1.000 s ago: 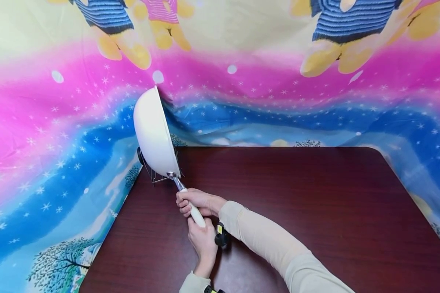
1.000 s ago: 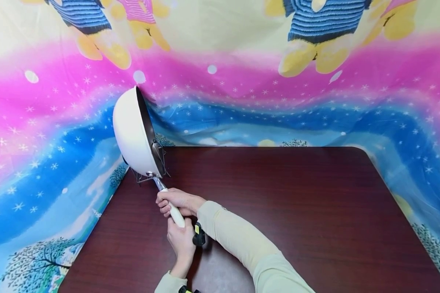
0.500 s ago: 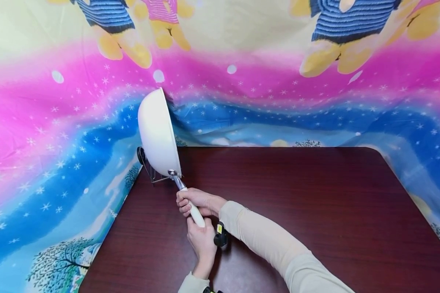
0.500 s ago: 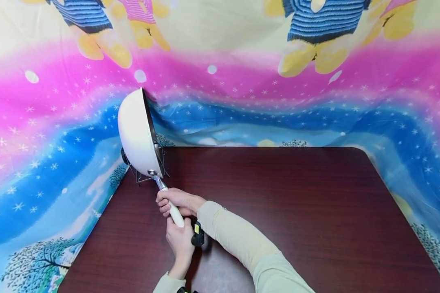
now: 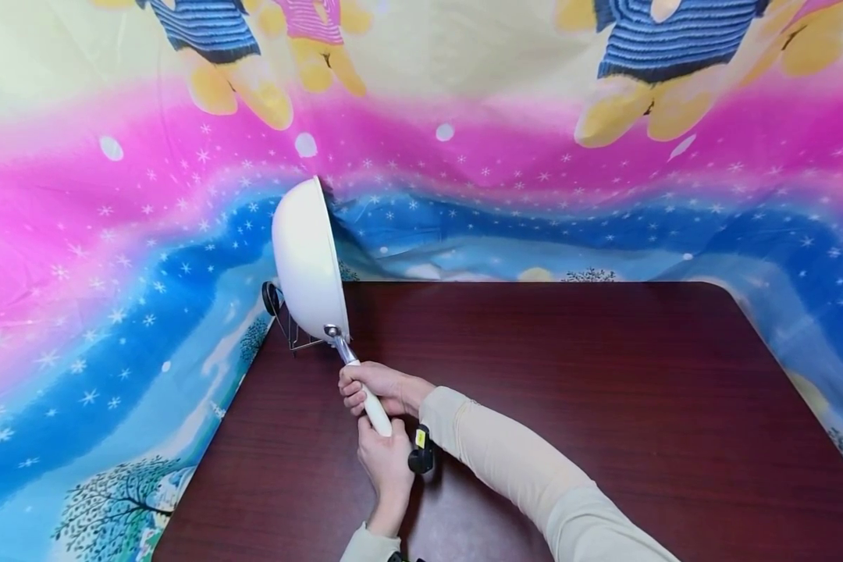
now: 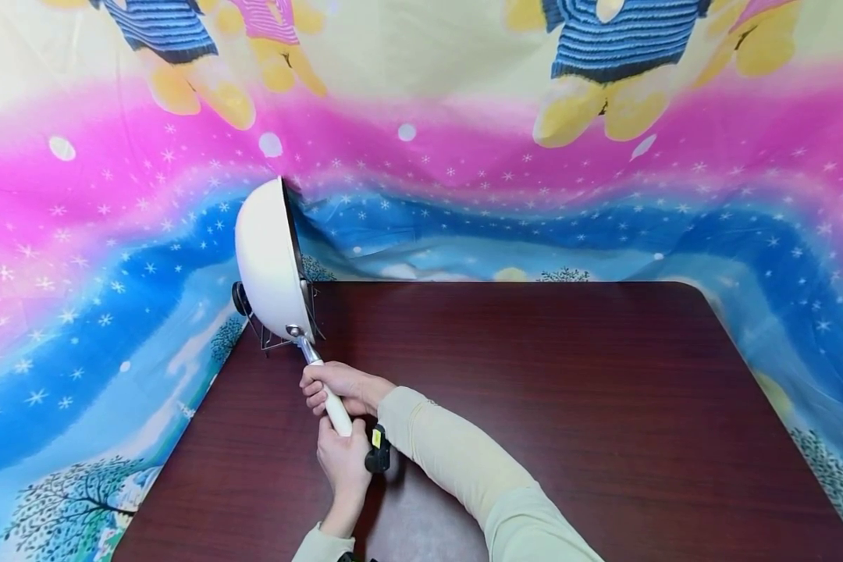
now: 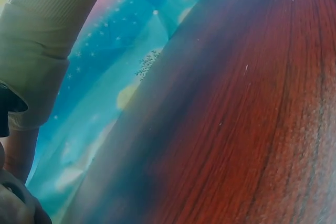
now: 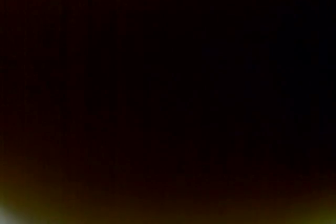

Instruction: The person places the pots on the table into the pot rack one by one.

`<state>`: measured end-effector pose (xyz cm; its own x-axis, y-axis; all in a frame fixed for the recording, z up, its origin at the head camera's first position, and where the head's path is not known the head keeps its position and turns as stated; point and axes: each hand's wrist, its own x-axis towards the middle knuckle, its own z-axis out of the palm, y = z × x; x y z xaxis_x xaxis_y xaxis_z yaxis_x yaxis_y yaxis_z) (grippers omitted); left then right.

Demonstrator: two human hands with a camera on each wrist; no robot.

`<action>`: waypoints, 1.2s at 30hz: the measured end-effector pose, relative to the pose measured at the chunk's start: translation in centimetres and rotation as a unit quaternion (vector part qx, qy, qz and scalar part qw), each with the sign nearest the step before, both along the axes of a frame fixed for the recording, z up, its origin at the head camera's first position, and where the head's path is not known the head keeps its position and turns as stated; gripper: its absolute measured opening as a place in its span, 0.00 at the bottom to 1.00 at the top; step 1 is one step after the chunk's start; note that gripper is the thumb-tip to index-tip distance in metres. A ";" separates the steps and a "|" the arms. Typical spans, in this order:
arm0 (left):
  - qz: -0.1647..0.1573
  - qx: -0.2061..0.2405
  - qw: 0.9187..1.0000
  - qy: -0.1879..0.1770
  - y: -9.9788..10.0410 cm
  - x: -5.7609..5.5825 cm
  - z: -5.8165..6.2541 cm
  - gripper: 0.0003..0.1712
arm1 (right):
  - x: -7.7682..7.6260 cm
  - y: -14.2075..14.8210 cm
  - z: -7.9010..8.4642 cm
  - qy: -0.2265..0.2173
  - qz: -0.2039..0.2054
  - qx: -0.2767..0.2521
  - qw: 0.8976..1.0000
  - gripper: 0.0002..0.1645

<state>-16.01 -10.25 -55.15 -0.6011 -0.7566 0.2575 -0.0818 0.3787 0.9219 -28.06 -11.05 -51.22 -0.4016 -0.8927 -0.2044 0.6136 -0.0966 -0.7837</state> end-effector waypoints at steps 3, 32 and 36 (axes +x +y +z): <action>0.001 0.004 1.000 -0.004 0.0 0.0 0.1 0.10 | 0.0 -0.1 -0.1 -0.008 -0.002 0.003 1.000 0.17; -0.012 0.020 0.999 -0.037 -0.9 -0.5 1.8 0.09 | -0.6 -0.6 1.0 -0.028 -0.050 0.025 0.998 0.12; -0.016 0.029 0.998 -0.047 -1.2 -0.7 2.3 0.09 | -0.7 -0.8 1.3 -0.027 -0.065 0.028 0.997 0.09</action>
